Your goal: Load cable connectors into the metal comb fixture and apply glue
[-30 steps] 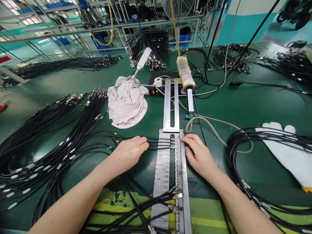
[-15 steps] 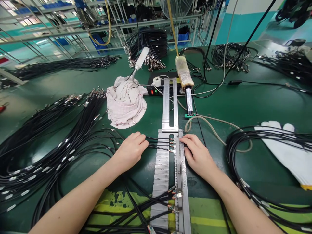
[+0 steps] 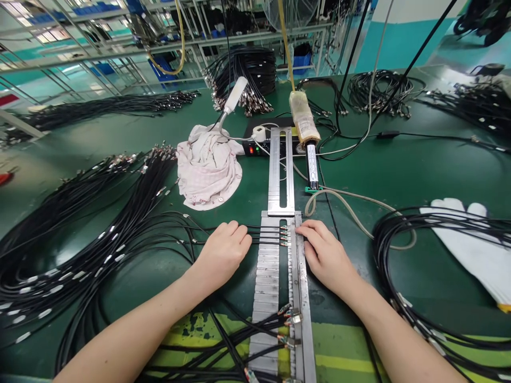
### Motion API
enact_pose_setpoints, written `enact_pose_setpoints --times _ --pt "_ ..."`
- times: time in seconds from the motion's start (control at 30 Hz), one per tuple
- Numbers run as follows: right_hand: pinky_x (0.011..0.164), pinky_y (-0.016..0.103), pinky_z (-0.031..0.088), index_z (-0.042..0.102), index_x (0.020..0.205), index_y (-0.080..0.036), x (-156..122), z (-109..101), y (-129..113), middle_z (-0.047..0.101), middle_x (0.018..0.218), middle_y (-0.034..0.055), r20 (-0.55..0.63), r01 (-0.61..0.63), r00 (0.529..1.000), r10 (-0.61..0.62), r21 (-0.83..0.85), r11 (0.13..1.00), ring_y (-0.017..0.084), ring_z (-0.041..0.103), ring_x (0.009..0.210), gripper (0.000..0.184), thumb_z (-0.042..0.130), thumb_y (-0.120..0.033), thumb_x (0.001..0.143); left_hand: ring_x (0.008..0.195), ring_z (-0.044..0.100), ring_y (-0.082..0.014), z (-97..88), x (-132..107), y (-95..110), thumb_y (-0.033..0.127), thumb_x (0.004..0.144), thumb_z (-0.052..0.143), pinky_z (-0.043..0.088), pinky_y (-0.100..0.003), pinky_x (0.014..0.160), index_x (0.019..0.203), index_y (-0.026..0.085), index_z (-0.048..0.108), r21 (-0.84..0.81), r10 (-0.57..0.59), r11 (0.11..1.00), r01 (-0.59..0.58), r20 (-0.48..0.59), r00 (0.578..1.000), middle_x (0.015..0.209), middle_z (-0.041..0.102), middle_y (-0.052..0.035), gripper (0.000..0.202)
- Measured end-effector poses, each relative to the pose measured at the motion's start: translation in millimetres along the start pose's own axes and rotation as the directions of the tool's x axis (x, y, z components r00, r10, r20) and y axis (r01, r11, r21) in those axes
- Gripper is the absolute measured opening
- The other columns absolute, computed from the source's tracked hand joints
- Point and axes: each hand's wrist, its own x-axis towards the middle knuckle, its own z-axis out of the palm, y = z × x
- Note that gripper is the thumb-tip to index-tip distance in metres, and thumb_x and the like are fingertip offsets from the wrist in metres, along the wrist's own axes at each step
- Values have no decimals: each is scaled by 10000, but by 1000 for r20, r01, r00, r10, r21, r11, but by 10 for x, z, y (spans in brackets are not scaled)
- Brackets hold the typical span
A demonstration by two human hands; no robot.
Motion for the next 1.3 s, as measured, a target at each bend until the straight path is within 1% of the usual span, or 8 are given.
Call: enact_pose_setpoints --times 0.17,0.3,0.47,0.67,0.9,1.03,1.17,1.3 --pt "913 433 457 563 1123 -207 20 22 -63 537 1130 112 -9 124 992 -124 -38 992 237 489 1099 371 373 -49 846 697 455 -207 43 -5 17 29 804 479 334 -322 594 688 138 535 32 -6 999 9 -67 998 706 503 -65 169" --pt "952 501 409 592 1141 -208 65 66 -177 543 1186 115 68 207 977 -202 -75 976 275 413 1187 365 392 -72 868 709 458 -209 73 -2 25 46 823 479 335 -322 598 683 135 531 22 26 999 -24 -79 997 707 500 -66 174" --pt "942 497 412 639 1065 -187 97 119 -253 595 1140 106 137 206 972 -192 -93 974 281 438 1166 234 468 -224 910 758 468 -218 48 -25 27 80 855 462 351 -332 632 734 138 537 -27 23 999 -24 -40 999 750 505 -69 154" --pt "939 462 429 664 1003 -191 108 127 -239 590 1137 98 131 155 980 -149 -40 987 258 451 1161 238 442 -218 921 793 466 -203 -11 -63 -15 140 919 387 354 -329 653 1047 171 545 -105 89 990 -90 -20 996 834 518 -50 205" --pt "896 459 433 672 961 -167 115 140 -289 594 1108 114 133 145 982 -134 -78 986 280 455 1146 231 453 -228 918 794 464 -206 -31 -82 184 110 882 422 334 -343 626 971 102 577 -20 68 998 -67 23 997 906 532 -78 178" --pt "894 475 427 667 970 -188 95 164 -220 592 1100 106 106 166 982 -159 -59 984 277 475 1119 224 454 -229 918 848 474 -226 -85 -65 228 102 895 388 343 -357 650 930 108 582 -40 55 998 -56 -4 998 935 535 -83 197" --pt "931 462 420 611 1095 -202 32 168 -140 553 1151 109 32 148 988 -150 54 988 250 491 1113 236 466 -216 909 876 490 -227 -205 -184 205 188 913 427 372 -349 685 896 134 573 -215 160 965 -148 40 986 961 554 -75 156" --pt "942 410 432 578 1131 -229 -15 114 -166 550 1129 86 -43 60 998 -54 147 987 213 526 1074 253 490 -201 896 826 531 -184 -285 -424 266 361 861 582 411 -293 730 898 161 568 -519 392 820 -243 197 899 890 596 -34 203"
